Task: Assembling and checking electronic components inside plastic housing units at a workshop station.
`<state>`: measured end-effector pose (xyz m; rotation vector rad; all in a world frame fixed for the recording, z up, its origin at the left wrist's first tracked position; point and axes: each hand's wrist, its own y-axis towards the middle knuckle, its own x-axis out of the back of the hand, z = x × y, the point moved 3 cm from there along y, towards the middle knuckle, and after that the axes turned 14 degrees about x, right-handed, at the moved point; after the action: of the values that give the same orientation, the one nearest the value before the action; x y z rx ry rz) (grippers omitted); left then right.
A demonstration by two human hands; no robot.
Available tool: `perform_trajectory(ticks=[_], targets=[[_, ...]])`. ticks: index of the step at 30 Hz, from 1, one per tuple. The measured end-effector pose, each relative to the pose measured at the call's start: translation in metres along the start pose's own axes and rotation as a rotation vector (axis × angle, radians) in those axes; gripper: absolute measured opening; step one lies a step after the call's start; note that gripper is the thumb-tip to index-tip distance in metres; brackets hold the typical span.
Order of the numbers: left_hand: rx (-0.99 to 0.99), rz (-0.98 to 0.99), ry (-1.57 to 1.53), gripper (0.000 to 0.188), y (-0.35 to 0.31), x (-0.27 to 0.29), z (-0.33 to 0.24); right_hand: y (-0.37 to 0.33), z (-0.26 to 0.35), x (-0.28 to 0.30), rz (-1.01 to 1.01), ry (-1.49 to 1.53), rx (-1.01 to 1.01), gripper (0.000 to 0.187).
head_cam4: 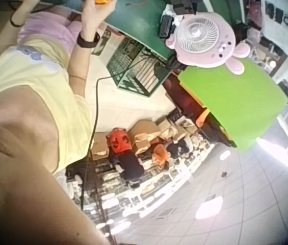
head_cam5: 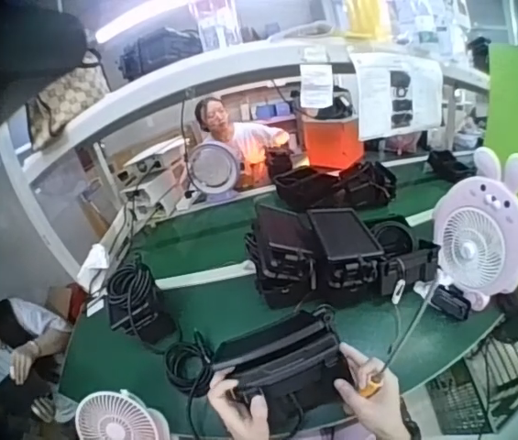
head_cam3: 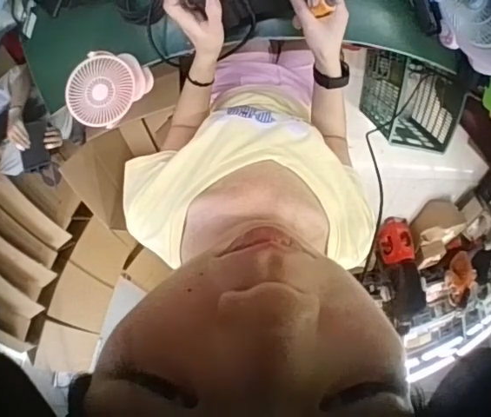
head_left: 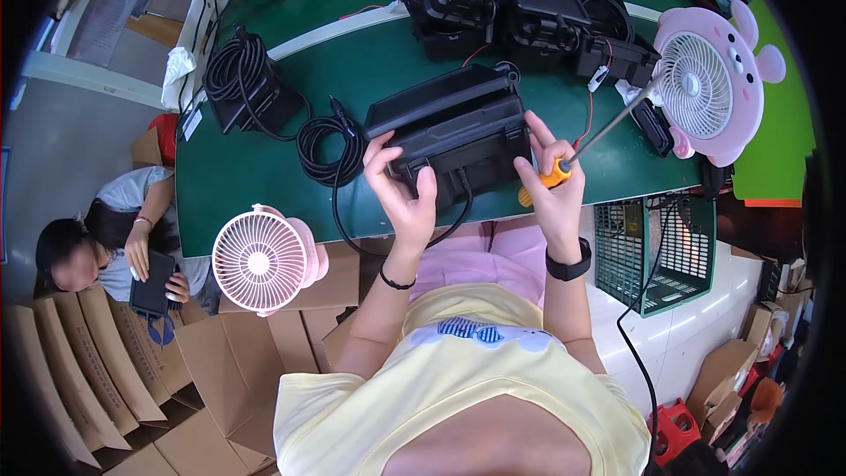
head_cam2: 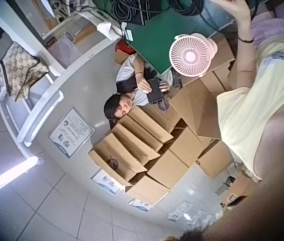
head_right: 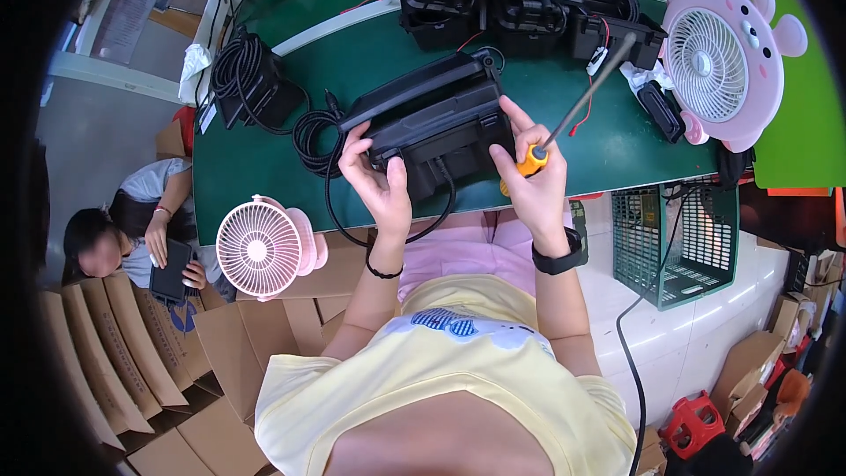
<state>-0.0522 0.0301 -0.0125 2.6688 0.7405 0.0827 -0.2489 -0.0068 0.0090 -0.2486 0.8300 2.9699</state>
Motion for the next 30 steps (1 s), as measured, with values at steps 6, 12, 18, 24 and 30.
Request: perform_trajectory(ticks=[6, 12, 18, 24, 30], targets=[[0.099, 0.016, -0.048, 0.073, -0.006, 0.004, 0.010, 0.009, -0.007, 0.010, 0.116, -0.251, 0.033, 0.037], [0.305, 0.070, -0.112, 0.080, 0.000, 0.002, 0.007, 0.025, 0.000, 0.012, 0.329, -0.546, 0.296, 0.037], [0.330, 0.069, -0.126, 0.087, 0.008, -0.002, 0.003, 0.033, 0.000, 0.010, 0.323, -0.593, 0.340, 0.035], [0.261, 0.017, -0.105, 0.090, 0.001, -0.004, 0.011, 0.042, 0.004, 0.006, 0.214, -0.490, 0.139, 0.034], [0.311, 0.007, -0.061, 0.095, 0.003, -0.006, 0.005, 0.044, -0.005, 0.001, 0.168, -0.584, 0.110, 0.040]])
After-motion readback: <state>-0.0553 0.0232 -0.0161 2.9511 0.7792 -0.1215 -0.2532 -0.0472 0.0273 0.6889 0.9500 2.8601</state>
